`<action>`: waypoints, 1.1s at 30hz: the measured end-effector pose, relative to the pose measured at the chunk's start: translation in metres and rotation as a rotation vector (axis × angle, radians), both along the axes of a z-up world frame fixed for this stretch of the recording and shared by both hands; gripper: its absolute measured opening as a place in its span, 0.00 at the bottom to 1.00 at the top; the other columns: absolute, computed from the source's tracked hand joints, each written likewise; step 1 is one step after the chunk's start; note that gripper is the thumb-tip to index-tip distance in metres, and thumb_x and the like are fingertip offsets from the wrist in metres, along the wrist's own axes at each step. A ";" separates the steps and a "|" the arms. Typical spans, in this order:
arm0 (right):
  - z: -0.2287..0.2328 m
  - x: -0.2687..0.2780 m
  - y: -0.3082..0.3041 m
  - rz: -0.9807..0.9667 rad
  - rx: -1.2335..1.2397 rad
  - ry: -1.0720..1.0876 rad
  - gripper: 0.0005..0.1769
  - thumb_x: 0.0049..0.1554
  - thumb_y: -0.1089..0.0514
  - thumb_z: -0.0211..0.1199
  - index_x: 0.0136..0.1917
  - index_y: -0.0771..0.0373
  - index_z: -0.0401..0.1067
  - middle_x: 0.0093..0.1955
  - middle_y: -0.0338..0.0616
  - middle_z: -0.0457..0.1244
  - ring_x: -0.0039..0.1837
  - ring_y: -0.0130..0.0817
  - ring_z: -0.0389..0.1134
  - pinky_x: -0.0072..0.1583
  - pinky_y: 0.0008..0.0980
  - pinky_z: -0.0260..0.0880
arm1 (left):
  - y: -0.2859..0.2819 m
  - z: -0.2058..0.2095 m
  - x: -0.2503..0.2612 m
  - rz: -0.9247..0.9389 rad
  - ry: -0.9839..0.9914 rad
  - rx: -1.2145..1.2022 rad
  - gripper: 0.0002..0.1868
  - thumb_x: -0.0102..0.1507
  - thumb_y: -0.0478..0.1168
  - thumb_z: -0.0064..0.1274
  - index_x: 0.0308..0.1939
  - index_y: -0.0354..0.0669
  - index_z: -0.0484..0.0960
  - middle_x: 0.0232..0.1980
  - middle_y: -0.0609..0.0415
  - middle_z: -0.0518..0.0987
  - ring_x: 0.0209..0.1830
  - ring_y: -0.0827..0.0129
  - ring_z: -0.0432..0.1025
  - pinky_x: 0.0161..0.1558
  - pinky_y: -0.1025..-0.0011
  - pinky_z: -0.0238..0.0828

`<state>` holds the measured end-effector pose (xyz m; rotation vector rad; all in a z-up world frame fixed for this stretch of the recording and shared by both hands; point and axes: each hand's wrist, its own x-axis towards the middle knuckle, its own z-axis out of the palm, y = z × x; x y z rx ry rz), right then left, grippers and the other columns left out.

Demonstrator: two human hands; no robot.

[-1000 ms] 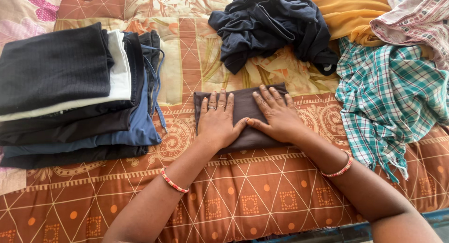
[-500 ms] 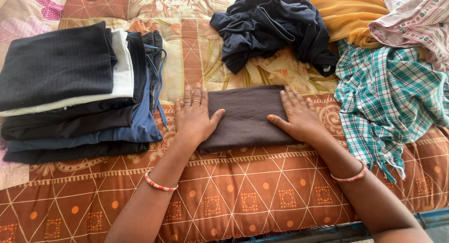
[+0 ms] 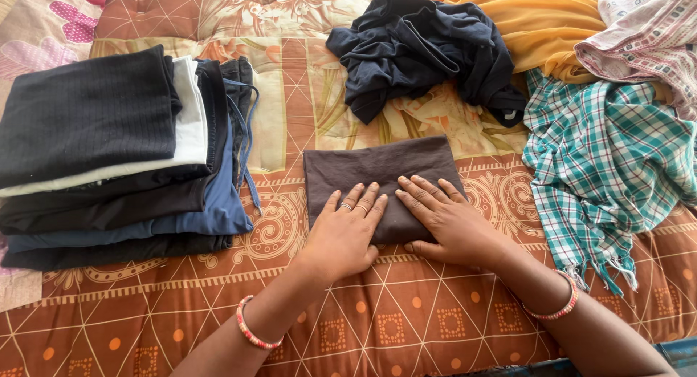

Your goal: The person folds a white garment, a black ribbed top, and a brown sleeveless top on a patterned bedsheet. Each item is smoothed, folded into a compact rectangle, and placed on a growing stack to the left.

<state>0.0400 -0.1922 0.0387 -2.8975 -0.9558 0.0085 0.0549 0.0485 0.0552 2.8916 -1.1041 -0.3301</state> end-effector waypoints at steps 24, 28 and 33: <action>-0.002 0.012 -0.078 -0.193 1.424 -0.218 0.15 0.71 0.64 0.64 0.68 0.62 0.64 0.60 0.44 0.64 0.62 0.29 0.67 0.65 0.27 0.71 | 0.050 0.048 0.007 0.331 -0.127 -1.303 0.13 0.75 0.40 0.42 0.55 0.38 0.79 0.32 0.47 0.81 0.27 0.55 0.71 0.32 0.63 0.68; -0.008 0.023 -0.071 -0.407 1.413 -0.030 0.23 0.69 0.60 0.61 0.73 0.60 0.59 0.60 0.48 0.63 0.59 0.29 0.65 0.61 0.28 0.69 | 0.050 0.029 0.023 0.467 -0.077 -1.133 0.11 0.74 0.39 0.44 0.57 0.38 0.75 0.31 0.45 0.80 0.27 0.54 0.74 0.32 0.61 0.68; -0.003 0.047 -0.060 -0.667 0.896 0.109 0.35 0.59 0.57 0.62 0.77 0.57 0.56 0.68 0.51 0.61 0.56 0.36 0.69 0.57 0.38 0.71 | 0.063 0.008 0.068 0.708 -0.108 -0.624 0.28 0.68 0.36 0.47 0.72 0.41 0.61 0.40 0.44 0.82 0.36 0.52 0.78 0.33 0.59 0.71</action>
